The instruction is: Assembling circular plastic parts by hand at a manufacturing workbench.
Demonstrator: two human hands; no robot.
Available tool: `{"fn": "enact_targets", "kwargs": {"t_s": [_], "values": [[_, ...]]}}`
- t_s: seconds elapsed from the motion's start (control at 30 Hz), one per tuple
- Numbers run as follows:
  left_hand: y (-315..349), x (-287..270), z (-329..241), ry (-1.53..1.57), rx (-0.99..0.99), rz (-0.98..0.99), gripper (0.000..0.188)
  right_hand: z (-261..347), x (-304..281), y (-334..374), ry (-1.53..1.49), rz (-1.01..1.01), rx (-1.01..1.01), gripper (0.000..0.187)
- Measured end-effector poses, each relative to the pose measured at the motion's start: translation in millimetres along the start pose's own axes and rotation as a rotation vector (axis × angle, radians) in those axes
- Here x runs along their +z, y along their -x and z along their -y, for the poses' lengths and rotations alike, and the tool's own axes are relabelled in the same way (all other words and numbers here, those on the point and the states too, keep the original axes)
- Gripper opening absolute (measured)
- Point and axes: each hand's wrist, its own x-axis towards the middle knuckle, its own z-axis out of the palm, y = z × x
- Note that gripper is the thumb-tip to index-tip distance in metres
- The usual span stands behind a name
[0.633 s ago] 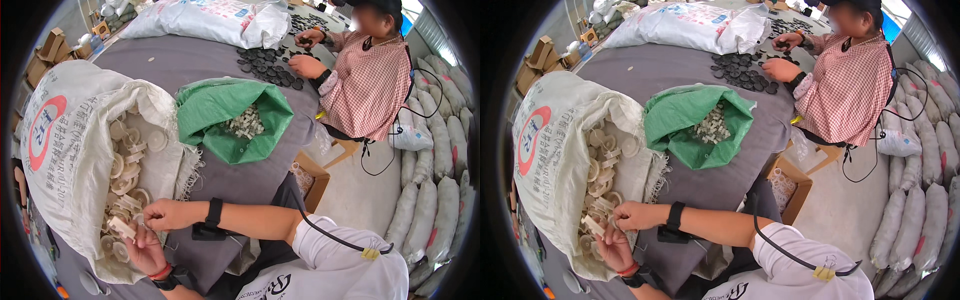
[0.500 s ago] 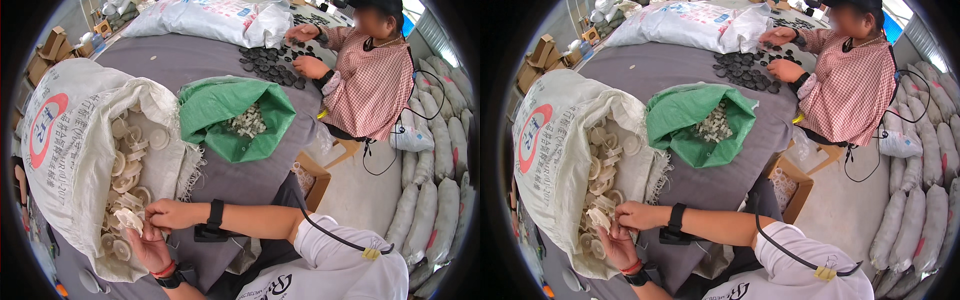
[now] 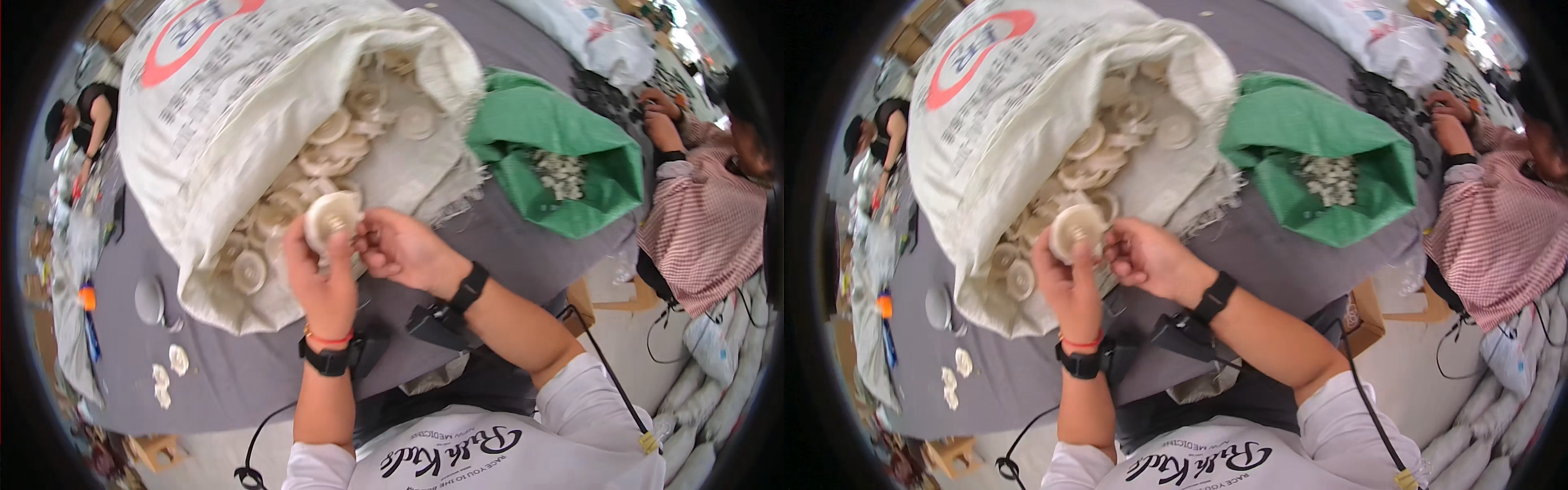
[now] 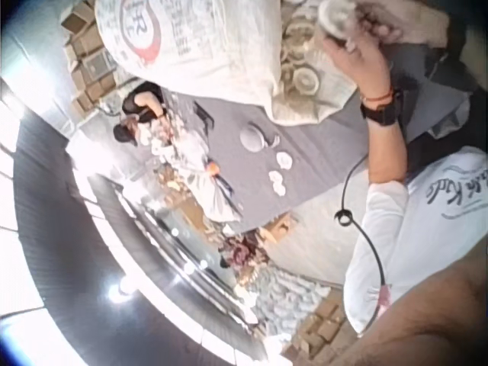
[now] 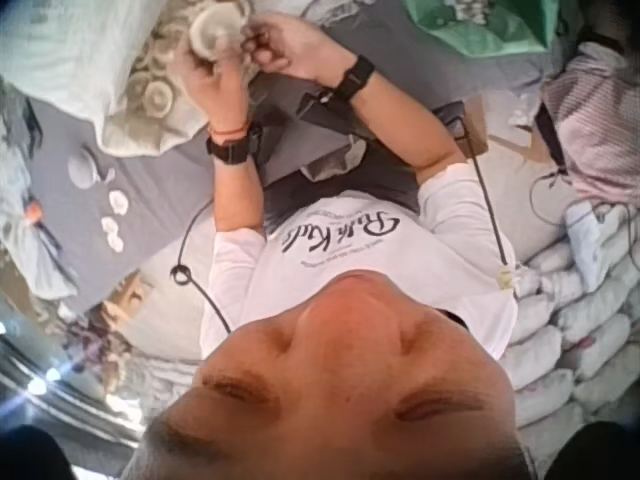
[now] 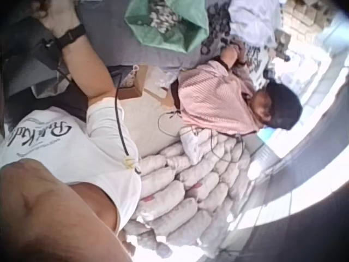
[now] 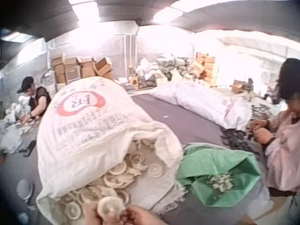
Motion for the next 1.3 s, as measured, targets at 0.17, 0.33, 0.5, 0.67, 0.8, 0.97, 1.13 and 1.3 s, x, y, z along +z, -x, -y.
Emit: {"fn": "enact_targets", "kwargs": {"t_s": [0.17, 0.33, 0.5, 0.67, 0.8, 0.97, 1.13, 1.3], "values": [[-3.8, -4.2, 2.0, -0.437, 0.180, 0.158, 0.035, -4.1, 8.6, 1.3, 0.082, 0.008, -0.093, 0.037], [-3.5, -6.4, 6.1, -0.287, 0.125, 0.202, 0.031, -3.5, 2.3, 4.9, 0.056, 0.081, -0.076, 0.036], [-2.1, -1.6, 21.4, -0.077, 0.109, 0.118, 0.023, -3.7, -5.9, 12.6, 0.067, 0.144, -0.127, 0.031], [-1.3, -11.0, 10.9, 0.416, -0.341, 0.026, 0.022, -29.9, -9.9, 60.2, -0.265, -0.102, -0.112, 0.027], [3.4, -0.5, 0.9, 0.616, -0.480, 0.065, 0.024, 26.9, -6.9, 121.4, -0.596, -0.097, -0.434, 0.033], [5.7, -2.6, 9.5, 0.731, -0.599, 0.206, 0.024, 77.4, -0.4, 152.9, -0.933, 0.085, -0.832, 0.062], [4.6, -4.4, 5.5, 0.829, -0.579, 0.206, 0.029, 57.8, -15.4, 123.0, -0.651, 0.129, -0.828, 0.059], [-3.1, -17.2, 5.7, 1.054, -0.670, 0.043, 0.034, 29.3, 13.0, 56.2, 0.557, -0.256, -0.752, 0.033]]}}
